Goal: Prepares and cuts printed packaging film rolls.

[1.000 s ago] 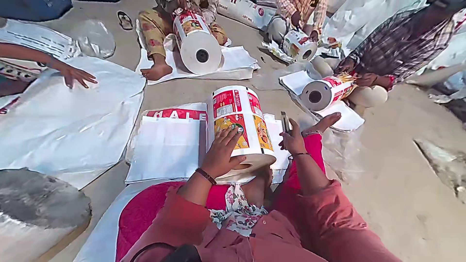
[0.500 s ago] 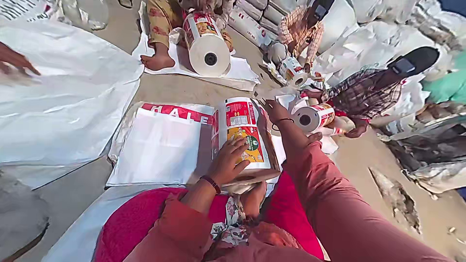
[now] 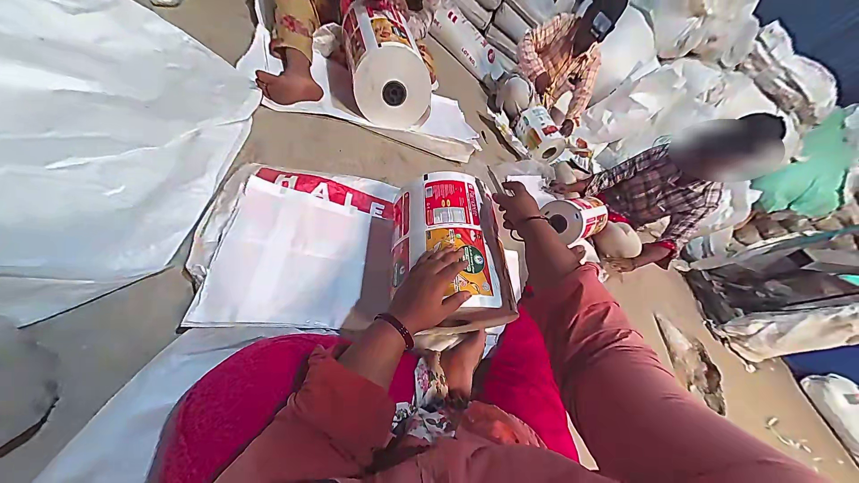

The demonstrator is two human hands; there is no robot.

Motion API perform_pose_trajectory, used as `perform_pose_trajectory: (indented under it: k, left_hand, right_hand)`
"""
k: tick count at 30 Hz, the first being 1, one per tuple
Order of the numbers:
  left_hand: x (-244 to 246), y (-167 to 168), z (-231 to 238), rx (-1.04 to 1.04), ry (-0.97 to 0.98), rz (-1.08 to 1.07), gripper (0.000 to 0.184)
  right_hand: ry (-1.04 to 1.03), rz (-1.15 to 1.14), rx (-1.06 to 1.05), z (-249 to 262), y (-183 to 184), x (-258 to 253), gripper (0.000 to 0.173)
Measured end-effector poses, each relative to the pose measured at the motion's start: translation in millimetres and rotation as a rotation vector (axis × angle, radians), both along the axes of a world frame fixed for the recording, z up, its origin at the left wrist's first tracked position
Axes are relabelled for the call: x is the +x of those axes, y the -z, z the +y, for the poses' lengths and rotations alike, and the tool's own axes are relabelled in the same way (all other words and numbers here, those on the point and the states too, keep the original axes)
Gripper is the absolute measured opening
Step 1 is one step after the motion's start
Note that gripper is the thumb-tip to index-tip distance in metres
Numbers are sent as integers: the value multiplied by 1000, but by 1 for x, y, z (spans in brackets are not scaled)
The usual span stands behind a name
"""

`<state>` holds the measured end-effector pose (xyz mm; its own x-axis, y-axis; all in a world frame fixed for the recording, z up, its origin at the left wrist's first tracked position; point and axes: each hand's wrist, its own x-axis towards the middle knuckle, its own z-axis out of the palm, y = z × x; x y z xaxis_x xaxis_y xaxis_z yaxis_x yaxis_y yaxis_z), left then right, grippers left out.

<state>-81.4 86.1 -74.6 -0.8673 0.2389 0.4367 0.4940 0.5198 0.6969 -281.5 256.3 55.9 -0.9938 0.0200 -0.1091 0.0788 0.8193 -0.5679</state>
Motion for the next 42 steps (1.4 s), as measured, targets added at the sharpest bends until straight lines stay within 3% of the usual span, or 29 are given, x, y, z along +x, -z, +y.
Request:
perform_pose_trajectory:
  k: [2,5,9,22,28,42]
  left_hand:
    - [0,0,0,0,-2,-2,56]
    - [0,0,0,-3,-8,0,56]
    - [-1,1,2,19,-20,14,53]
    - [-2,4,2,11,-30,44,52]
    - [3,9,3,197,-118,72,61]
    - [15,2,3,237,-212,134,57]
  right_hand:
    - [18,-24,-41,2,1,-1,42]
    - [-24,-27,-19,4,-2,3,39]
    - [-138,0,6,5,-2,1,49]
    - [-226,-17,302,-14,-18,3,45]
    - [-281,-91,400,-17,-38,5,50]
    - [-350,-210,428,18,-55,102,46]
